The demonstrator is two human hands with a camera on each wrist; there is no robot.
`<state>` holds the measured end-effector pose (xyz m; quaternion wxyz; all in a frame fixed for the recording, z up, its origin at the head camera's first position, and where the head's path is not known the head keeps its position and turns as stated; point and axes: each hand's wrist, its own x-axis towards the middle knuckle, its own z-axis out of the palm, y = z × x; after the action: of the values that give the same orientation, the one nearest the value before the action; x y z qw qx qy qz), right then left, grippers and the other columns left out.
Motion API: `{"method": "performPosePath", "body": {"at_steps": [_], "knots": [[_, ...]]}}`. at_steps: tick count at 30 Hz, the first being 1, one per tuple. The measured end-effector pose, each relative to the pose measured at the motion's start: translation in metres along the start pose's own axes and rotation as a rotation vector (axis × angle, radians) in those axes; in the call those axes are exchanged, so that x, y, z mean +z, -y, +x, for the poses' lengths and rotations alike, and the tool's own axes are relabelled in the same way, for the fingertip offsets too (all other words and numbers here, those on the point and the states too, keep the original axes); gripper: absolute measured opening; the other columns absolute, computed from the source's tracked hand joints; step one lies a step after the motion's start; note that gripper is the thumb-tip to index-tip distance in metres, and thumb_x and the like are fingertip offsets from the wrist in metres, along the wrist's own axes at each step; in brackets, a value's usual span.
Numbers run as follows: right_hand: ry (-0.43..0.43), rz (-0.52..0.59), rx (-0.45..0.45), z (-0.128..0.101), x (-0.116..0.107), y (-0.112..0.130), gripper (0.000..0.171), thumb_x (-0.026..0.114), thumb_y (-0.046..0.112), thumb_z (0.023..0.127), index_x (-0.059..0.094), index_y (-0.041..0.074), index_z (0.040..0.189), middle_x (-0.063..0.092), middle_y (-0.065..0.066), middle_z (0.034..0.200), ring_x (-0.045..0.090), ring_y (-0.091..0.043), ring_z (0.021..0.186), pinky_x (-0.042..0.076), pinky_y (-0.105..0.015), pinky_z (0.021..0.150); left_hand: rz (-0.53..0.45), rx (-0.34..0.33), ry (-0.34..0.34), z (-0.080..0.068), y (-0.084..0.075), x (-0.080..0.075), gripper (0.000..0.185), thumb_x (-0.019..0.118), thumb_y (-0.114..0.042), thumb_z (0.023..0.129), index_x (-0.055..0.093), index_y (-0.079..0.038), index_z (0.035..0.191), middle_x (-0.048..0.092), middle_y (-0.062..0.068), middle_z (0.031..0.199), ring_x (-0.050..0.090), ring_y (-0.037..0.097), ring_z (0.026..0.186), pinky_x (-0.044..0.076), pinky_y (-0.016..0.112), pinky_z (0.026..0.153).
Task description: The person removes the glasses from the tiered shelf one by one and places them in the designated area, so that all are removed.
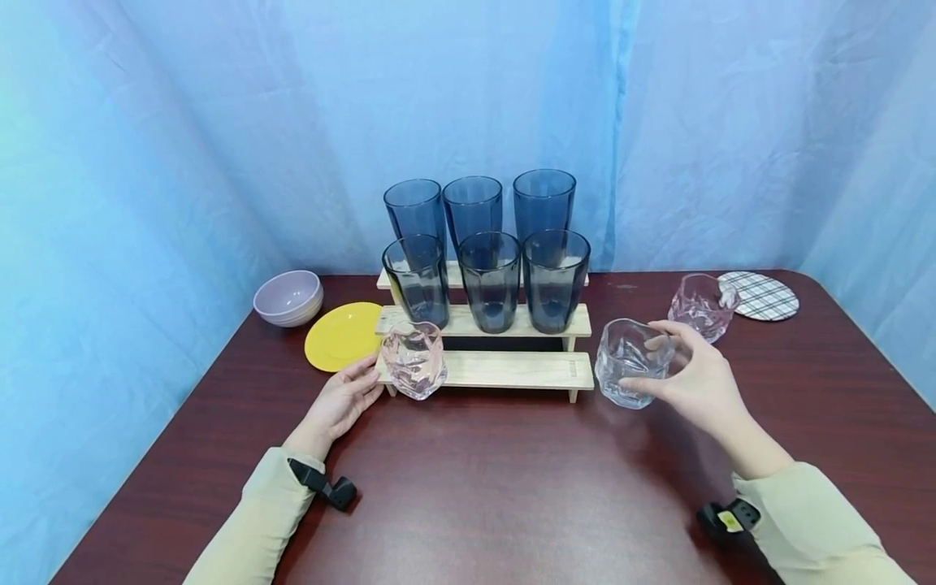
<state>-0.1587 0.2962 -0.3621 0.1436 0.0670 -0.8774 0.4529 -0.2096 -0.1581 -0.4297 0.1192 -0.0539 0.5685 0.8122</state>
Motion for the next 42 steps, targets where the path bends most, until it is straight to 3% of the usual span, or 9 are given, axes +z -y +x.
{"method": "performPosePath", "body": {"at_steps": [5,12,14,19,22,30,36,39,42], "knots": [[-0.025,0.042,0.086,0.005,0.0,-0.011,0.068,0.085,0.013,0.069,0.047,0.013,0.126,0.058,0.027,0.089,0.056,0.016,0.078,0.045,-0.01,0.059,0.009,0.009,0.009,0.0,0.002,-0.001,0.052,0.042,0.002,0.098,0.026,0.003,0.147,0.052,0.0,0.11,0.06,0.002,0.089,0.049,0.017,0.079],[-0.048,-0.06,0.16,0.018,-0.001,-0.016,0.081,0.084,0.029,0.071,0.041,0.004,0.135,0.054,0.029,0.089,0.05,0.02,0.075,0.043,-0.01,0.058,0.013,0.01,0.003,0.001,0.001,-0.001,0.051,0.04,0.003,0.098,0.027,0.002,0.147,0.05,0.0,0.112,0.059,0.002,0.089,0.049,0.017,0.08],[-0.066,-0.087,0.167,0.022,0.0,-0.016,0.083,0.084,0.031,0.07,0.041,0.004,0.136,0.055,0.021,0.092,0.048,0.02,0.075,0.042,-0.01,0.059,0.014,0.01,0.001,0.001,0.001,-0.001,0.051,0.041,0.003,0.098,0.026,0.002,0.147,0.049,0.001,0.112,0.059,0.002,0.09,0.049,0.017,0.08],[-0.122,-0.134,0.185,0.031,0.005,-0.016,0.084,0.085,0.033,0.069,0.042,0.004,0.136,0.059,-0.011,0.109,0.043,0.019,0.076,0.038,-0.008,0.063,0.005,-0.007,-0.004,0.001,0.001,-0.001,0.051,0.041,0.002,0.099,0.027,0.001,0.147,0.048,0.002,0.114,0.059,0.002,0.09,0.048,0.018,0.08],[-0.145,-0.144,0.184,0.037,0.008,-0.016,0.084,0.085,0.033,0.069,0.043,0.005,0.137,0.057,-0.02,0.116,0.04,0.018,0.078,0.037,-0.011,0.067,0.007,-0.013,-0.006,0.001,0.001,-0.001,0.051,0.04,0.003,0.098,0.027,0.0,0.147,0.047,0.002,0.114,0.058,0.003,0.091,0.048,0.018,0.081],[-0.181,-0.16,0.179,0.054,0.014,-0.02,0.083,0.084,0.031,0.07,0.043,0.005,0.137,0.058,-0.021,0.116,0.038,0.014,0.077,0.036,-0.017,0.072,0.003,-0.006,-0.006,0.002,0.001,0.0,0.05,0.04,0.002,0.099,0.027,0.0,0.147,0.047,0.003,0.115,0.059,0.003,0.091,0.048,0.019,0.082],[-0.215,-0.133,0.223,0.066,0.02,-0.024,0.085,0.083,0.031,0.071,0.041,0.005,0.139,0.056,-0.021,0.117,0.038,0.013,0.075,0.039,-0.034,0.085,-0.003,-0.003,-0.006,0.002,0.001,0.0,0.05,0.041,0.003,0.098,0.028,0.001,0.147,0.047,0.003,0.114,0.059,0.003,0.091,0.048,0.018,0.081],[-0.226,-0.131,0.258,0.072,0.022,-0.026,0.086,0.083,0.031,0.071,0.04,0.006,0.14,0.056,-0.019,0.119,0.039,0.009,0.076,0.039,-0.025,0.078,-0.003,-0.004,-0.008,0.002,0.001,0.0,0.051,0.041,0.003,0.098,0.028,0.0,0.147,0.048,0.003,0.114,0.059,0.003,0.091,0.049,0.018,0.08],[-0.22,-0.139,0.296,0.077,0.023,-0.03,0.087,0.083,0.032,0.072,0.038,0.006,0.142,0.055,-0.02,0.121,0.047,-0.002,0.084,0.037,-0.018,0.07,-0.002,-0.006,-0.006,0.002,0.001,0.0,0.051,0.041,0.003,0.098,0.028,0.0,0.147,0.048,0.003,0.113,0.059,0.003,0.091,0.049,0.018,0.08]]}}
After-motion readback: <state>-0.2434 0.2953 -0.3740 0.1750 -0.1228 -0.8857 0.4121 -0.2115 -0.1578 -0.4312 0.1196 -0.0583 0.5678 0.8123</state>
